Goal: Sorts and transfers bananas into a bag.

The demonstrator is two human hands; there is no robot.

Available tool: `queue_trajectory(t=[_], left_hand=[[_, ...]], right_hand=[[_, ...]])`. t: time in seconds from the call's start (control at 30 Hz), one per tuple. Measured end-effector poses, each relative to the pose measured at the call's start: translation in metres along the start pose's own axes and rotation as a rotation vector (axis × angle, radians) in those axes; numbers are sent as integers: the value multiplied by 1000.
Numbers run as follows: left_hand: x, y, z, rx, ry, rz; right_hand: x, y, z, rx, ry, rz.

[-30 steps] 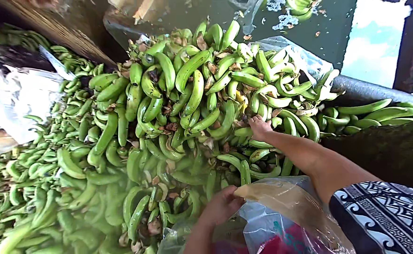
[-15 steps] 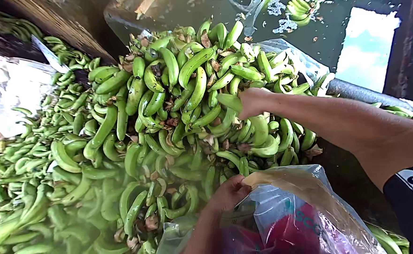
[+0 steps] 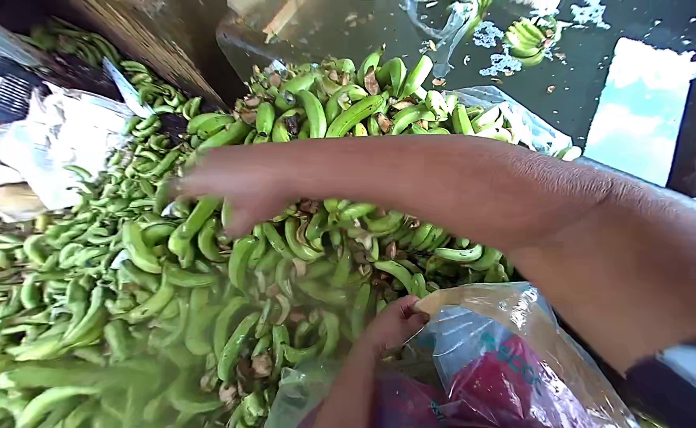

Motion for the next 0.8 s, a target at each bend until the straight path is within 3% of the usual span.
queue_trajectory(t=[0.07, 0.1, 0.17, 0.27, 0.37, 0.5, 0.67, 0.8], left_hand=[[-1, -1, 6, 8, 74, -1], [1, -1, 5, 0, 81, -10], [2, -2, 5, -5, 66, -19], [3, -2, 6, 31, 54, -26], [3, -2, 8, 81, 37, -50], [4, -2, 12, 78, 38, -73], [23, 27, -11, -313, 249, -68], [54, 49, -32, -487, 288, -220]], right_hand=[[57, -9, -47, -75, -513, 305], [94, -29, -85, -70, -688, 359], [159, -77, -153, -53, -853, 308], [194, -120, -180, -21, -772, 176], [177, -145, -170, -32, -664, 260], [163, -181, -164, 20, -694, 351], [171, -184, -167, 73, -774, 343], [174, -189, -169, 121, -854, 403]])
Point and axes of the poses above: each hand's wrist, its own x-axis away from the middle knuckle, its own y-axis out of the back of the hand, z = x × y, the point moved 6 cm from there along -x, towards the middle knuckle, and after that the axes turned 13 degrees about -x, right-handed, at the moved point
